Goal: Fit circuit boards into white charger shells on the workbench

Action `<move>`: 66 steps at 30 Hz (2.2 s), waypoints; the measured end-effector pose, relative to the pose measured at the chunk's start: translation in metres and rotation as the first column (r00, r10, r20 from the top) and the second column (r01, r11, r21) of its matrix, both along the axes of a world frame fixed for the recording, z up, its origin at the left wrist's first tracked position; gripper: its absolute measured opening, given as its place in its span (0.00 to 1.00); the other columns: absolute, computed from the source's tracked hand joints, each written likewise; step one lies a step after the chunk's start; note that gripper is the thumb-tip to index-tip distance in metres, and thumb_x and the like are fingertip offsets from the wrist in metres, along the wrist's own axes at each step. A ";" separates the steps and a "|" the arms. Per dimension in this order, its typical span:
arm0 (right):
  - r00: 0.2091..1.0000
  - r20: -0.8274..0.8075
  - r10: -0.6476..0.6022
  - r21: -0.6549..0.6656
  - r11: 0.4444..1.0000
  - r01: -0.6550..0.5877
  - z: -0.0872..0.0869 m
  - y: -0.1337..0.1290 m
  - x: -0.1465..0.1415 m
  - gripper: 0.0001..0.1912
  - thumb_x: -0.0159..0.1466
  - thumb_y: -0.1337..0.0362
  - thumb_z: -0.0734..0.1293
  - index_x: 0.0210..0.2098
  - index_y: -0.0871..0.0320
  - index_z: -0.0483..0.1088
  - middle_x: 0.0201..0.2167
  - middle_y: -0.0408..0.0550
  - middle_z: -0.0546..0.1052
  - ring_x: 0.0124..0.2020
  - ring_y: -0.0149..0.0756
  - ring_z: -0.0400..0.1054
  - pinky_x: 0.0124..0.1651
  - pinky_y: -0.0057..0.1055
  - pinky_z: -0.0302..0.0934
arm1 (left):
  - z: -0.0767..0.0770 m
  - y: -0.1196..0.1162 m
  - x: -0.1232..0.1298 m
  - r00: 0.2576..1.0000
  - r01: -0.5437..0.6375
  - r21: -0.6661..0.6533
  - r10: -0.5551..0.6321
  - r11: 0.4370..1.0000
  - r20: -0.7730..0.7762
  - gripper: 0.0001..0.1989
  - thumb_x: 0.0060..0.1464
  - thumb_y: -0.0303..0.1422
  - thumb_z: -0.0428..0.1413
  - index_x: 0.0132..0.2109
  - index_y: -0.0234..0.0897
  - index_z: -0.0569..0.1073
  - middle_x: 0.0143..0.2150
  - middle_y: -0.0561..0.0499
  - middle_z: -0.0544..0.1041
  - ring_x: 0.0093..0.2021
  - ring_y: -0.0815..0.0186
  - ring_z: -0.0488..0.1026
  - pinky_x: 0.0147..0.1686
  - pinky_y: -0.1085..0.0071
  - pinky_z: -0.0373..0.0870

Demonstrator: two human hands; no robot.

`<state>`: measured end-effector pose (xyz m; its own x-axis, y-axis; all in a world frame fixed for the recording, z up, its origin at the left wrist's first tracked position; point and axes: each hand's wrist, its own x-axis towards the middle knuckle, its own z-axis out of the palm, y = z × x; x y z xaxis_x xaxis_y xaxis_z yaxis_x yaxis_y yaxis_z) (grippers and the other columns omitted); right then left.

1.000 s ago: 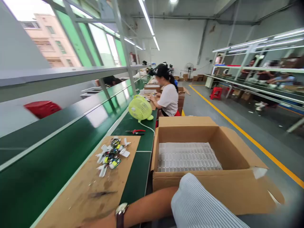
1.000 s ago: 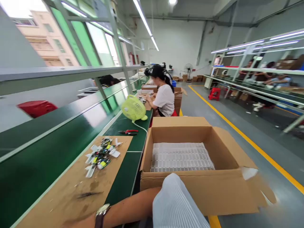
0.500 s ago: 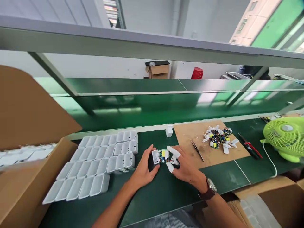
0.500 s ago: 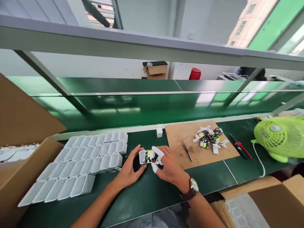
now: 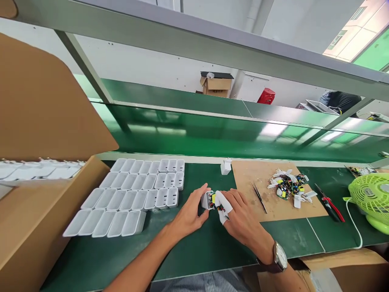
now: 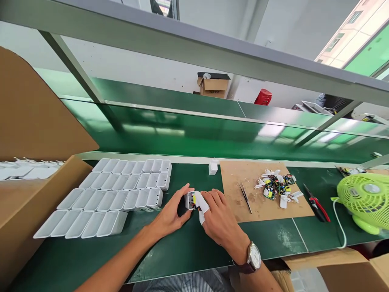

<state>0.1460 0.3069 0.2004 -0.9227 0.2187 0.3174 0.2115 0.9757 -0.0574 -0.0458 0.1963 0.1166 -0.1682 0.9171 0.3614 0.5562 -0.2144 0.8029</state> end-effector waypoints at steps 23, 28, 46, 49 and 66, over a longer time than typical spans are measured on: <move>0.990 0.142 0.001 0.133 0.991 -0.020 0.017 0.000 -0.015 0.14 0.58 0.77 0.64 0.42 0.60 0.74 0.53 0.60 0.74 0.53 0.54 0.67 0.64 0.54 0.65 | 0.002 0.000 0.002 0.997 -0.030 0.036 0.032 0.999 -0.070 0.40 0.62 0.25 0.53 0.75 0.47 0.46 0.67 0.39 0.68 0.65 0.50 0.69 0.62 0.50 0.71; 0.990 0.137 0.015 0.118 0.992 -0.031 0.021 0.003 -0.018 0.15 0.59 0.77 0.65 0.45 0.63 0.74 0.54 0.62 0.74 0.53 0.54 0.67 0.64 0.53 0.65 | -0.001 0.000 0.002 0.999 -0.031 0.004 0.031 1.000 -0.036 0.40 0.62 0.25 0.54 0.75 0.46 0.46 0.68 0.40 0.67 0.66 0.51 0.68 0.63 0.50 0.70; 0.983 0.175 0.049 0.146 0.986 -0.075 0.036 0.007 -0.020 0.13 0.58 0.80 0.64 0.39 0.62 0.74 0.53 0.61 0.75 0.52 0.51 0.68 0.64 0.50 0.65 | -0.004 0.002 0.002 0.999 -0.053 -0.005 0.053 0.999 -0.008 0.40 0.62 0.26 0.55 0.75 0.46 0.47 0.68 0.40 0.68 0.66 0.52 0.69 0.63 0.51 0.72; 0.983 0.176 0.058 0.156 0.984 -0.087 0.036 0.008 -0.019 0.11 0.59 0.79 0.64 0.36 0.61 0.74 0.53 0.62 0.75 0.52 0.52 0.68 0.63 0.51 0.66 | -0.003 0.002 0.003 0.998 -0.064 -0.007 0.064 0.998 -0.012 0.40 0.62 0.26 0.56 0.75 0.46 0.47 0.68 0.40 0.68 0.66 0.52 0.69 0.62 0.51 0.72; 0.966 -0.256 0.040 -0.140 0.987 -0.078 -0.026 0.035 -0.008 0.22 0.68 0.59 0.66 0.60 0.54 0.66 0.37 0.52 0.78 0.35 0.49 0.75 0.35 0.43 0.73 | 0.011 0.009 0.001 0.996 0.043 0.080 -0.036 0.996 -0.084 0.33 0.62 0.38 0.62 0.69 0.37 0.61 0.62 0.35 0.73 0.64 0.49 0.69 0.65 0.50 0.67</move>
<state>0.1382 0.3424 0.1743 -0.8298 0.2283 0.5092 0.1139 0.9626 -0.2459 -0.0451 0.2048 0.1272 -0.0989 0.8895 0.4462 0.6097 -0.3002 0.7336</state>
